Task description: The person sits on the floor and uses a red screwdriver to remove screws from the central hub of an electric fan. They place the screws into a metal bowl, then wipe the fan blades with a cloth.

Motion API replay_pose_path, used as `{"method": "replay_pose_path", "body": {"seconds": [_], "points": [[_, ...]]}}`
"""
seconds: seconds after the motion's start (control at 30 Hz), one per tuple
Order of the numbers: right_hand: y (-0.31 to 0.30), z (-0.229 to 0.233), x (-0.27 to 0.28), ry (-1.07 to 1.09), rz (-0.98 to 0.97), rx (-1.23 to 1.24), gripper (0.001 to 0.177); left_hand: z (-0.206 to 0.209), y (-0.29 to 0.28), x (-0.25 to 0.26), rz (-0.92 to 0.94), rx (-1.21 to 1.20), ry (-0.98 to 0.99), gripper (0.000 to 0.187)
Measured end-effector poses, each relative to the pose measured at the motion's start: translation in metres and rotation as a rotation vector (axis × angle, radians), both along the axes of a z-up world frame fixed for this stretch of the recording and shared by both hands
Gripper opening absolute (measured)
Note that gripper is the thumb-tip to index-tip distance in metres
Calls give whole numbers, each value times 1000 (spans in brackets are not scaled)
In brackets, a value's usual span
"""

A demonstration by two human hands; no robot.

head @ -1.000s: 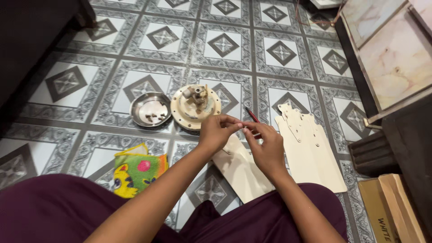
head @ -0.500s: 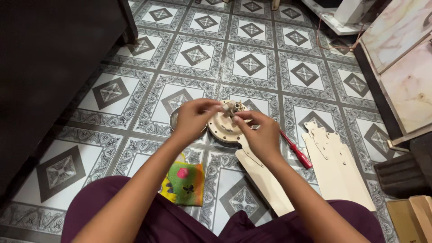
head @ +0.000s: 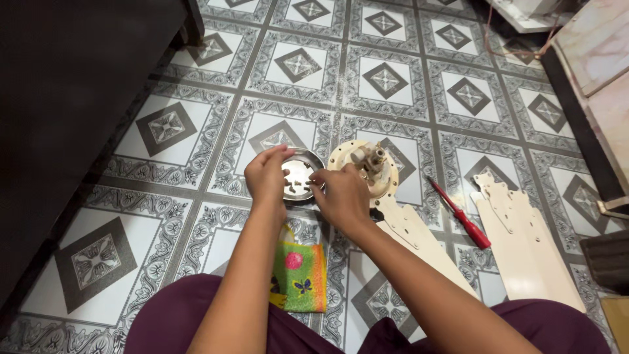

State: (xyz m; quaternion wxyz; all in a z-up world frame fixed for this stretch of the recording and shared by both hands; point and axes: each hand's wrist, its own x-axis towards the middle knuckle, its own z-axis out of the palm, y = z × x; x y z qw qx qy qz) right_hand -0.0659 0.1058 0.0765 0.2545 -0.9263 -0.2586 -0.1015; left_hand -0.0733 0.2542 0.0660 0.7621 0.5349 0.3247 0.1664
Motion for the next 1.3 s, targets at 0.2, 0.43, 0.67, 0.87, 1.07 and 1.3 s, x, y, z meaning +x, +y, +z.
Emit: {"method": "replay_pose_path", "body": {"seconds": [0.2, 0.43, 0.67, 0.87, 1.07, 1.3], "points": [[18, -6, 1, -96, -22, 27, 23, 0, -3, 7, -17, -2, -81, 23], [-12, 11, -8, -80, -66, 13, 15, 7, -7, 3, -91, 84, 24, 21], [-102, 6, -50, -62, -191, -15, 37, 18, -38, -15, -384, 627, 121, 23], [-179, 2, -46, 318, -291, -442, 115, 17, -66, -47, -665, 1425, 62, 30], [-218, -4, -25, 355, -208, -521, 104, -6, -92, -55, -694, 1893, -182, 53], [-226, -11, -22, 302, -164, -520, 72, -13, -101, -53, -789, 2026, -97, 45]]}}
